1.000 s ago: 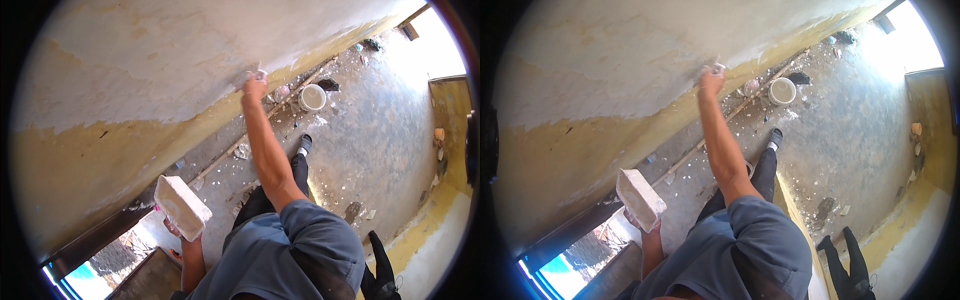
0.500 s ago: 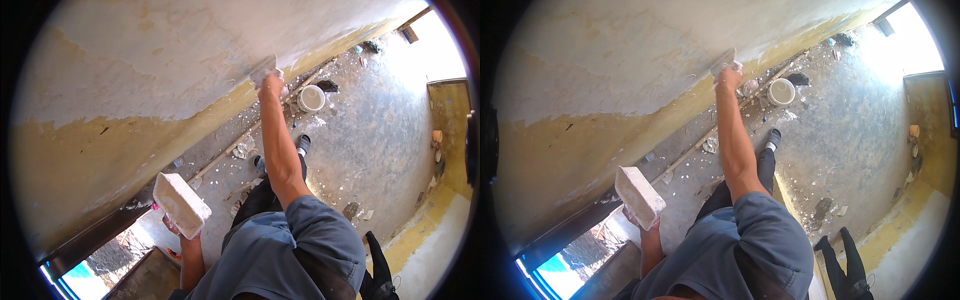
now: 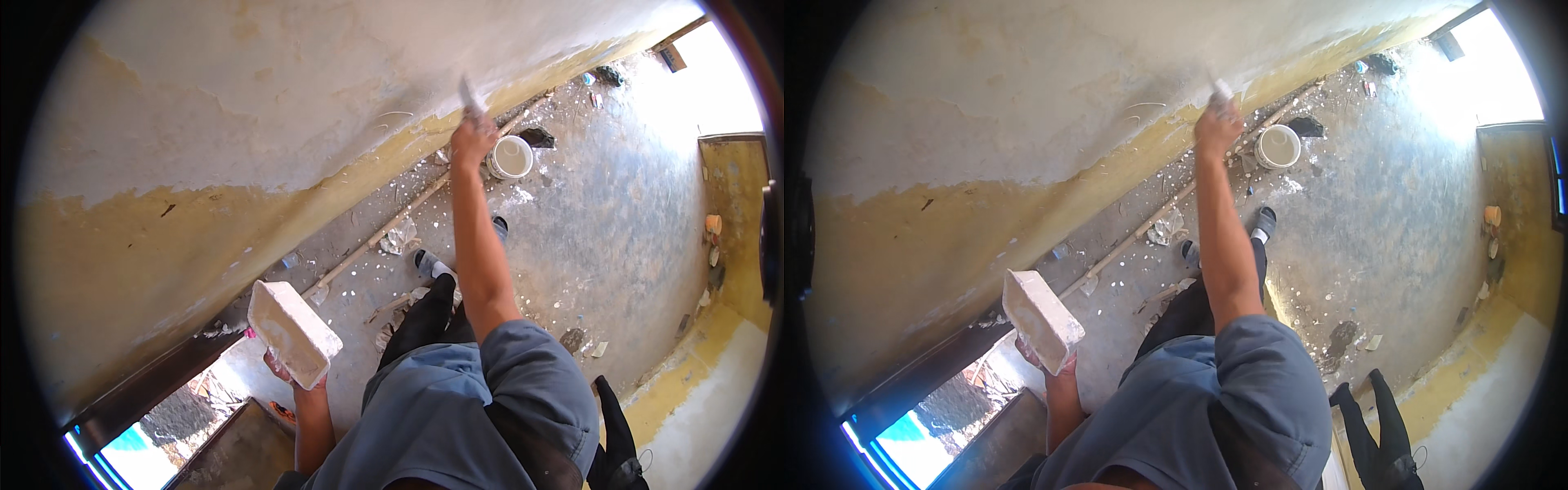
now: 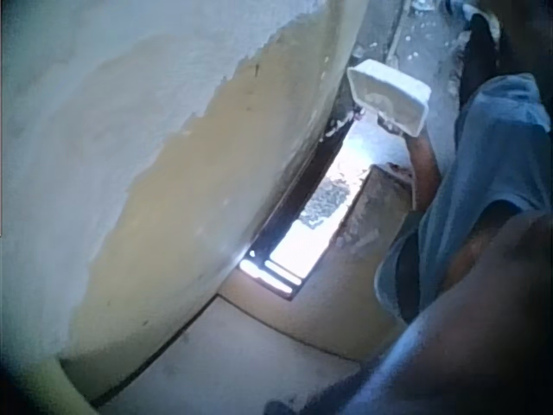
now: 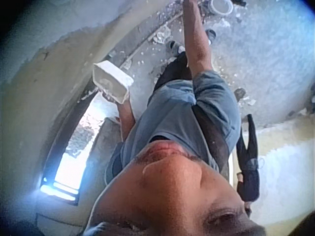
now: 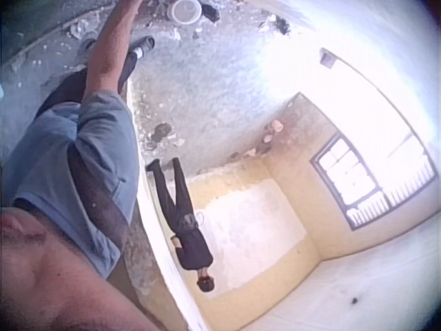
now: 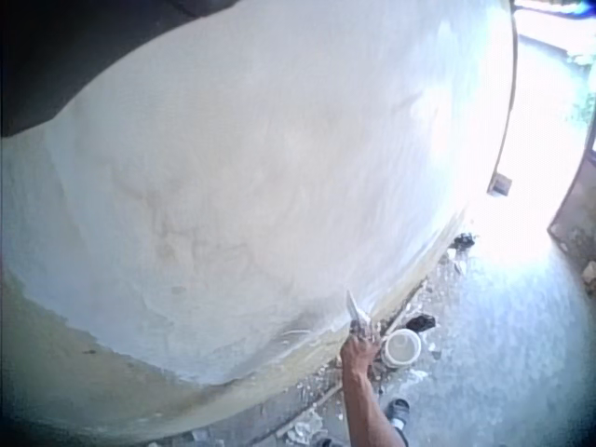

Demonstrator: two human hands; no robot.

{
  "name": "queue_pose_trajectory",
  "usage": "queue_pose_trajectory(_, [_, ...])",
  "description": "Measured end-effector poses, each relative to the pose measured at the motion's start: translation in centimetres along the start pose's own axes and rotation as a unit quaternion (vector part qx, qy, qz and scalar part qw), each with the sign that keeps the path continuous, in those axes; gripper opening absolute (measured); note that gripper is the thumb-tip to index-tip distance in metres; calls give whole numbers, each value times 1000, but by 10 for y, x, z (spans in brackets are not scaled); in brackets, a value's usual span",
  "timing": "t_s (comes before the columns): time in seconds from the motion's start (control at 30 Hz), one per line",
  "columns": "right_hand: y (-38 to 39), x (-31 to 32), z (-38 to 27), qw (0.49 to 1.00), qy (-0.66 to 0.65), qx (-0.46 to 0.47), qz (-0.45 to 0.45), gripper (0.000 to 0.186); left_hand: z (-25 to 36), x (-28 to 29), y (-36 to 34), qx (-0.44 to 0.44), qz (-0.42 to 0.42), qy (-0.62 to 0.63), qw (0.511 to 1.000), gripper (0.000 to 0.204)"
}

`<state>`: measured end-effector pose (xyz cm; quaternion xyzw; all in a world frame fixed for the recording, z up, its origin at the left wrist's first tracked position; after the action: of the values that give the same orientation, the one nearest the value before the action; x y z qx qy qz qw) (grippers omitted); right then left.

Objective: The person applies plaster to a wall using a putty knife and a container of plaster, spreading it evenly across the surface.

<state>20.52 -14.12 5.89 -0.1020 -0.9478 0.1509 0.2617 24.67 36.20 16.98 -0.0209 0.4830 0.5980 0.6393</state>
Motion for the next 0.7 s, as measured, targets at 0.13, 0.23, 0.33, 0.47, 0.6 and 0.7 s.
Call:
queue_pose_trajectory(0.13, [-31, -10, 2, 977, -124, -175, -8, 16, 7, 18, 3, -37, 63, -26, 997, 55])
queue_pose_trajectory(0.23, [-11, -13, -5, 994, -91, -5, 65, 18, 3, 8, 2, -23, 10, -28, 999, 55])
queue_pose_trajectory(0.33, [38, -20, -21, 994, -95, 8, 46, 20, 3, 4, 6, -31, 38, -15, 999, 54])
queue_pose_trajectory(0.47, [123, -37, -21, 977, -181, -116, -12, 35, 4, 11, 3, -24, 36, -9, 999, 55])
queue_pose_trajectory(0.6, [195, -45, -12, 981, -131, -105, -100, 29, 7, 35, 1, -45, 100, 6, 994, 62])
queue_pose_trajectory(0.7, [150, -44, 48, 988, -94, -102, -67, 20, 11, 44, 2, -60, 103, 8, 993, 63])
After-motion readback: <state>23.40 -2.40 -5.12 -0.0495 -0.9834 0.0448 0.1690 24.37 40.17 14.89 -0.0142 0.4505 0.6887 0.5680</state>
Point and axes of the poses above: each hand's wrist, its own y-axis away from the middle knuckle, its own x-axis out of the back of the hand, z = x × y, the point moved 9 cm from there along -y, towards the middle knuckle, and after that the axes turned 10 degrees about z, right-handed, at the moved point
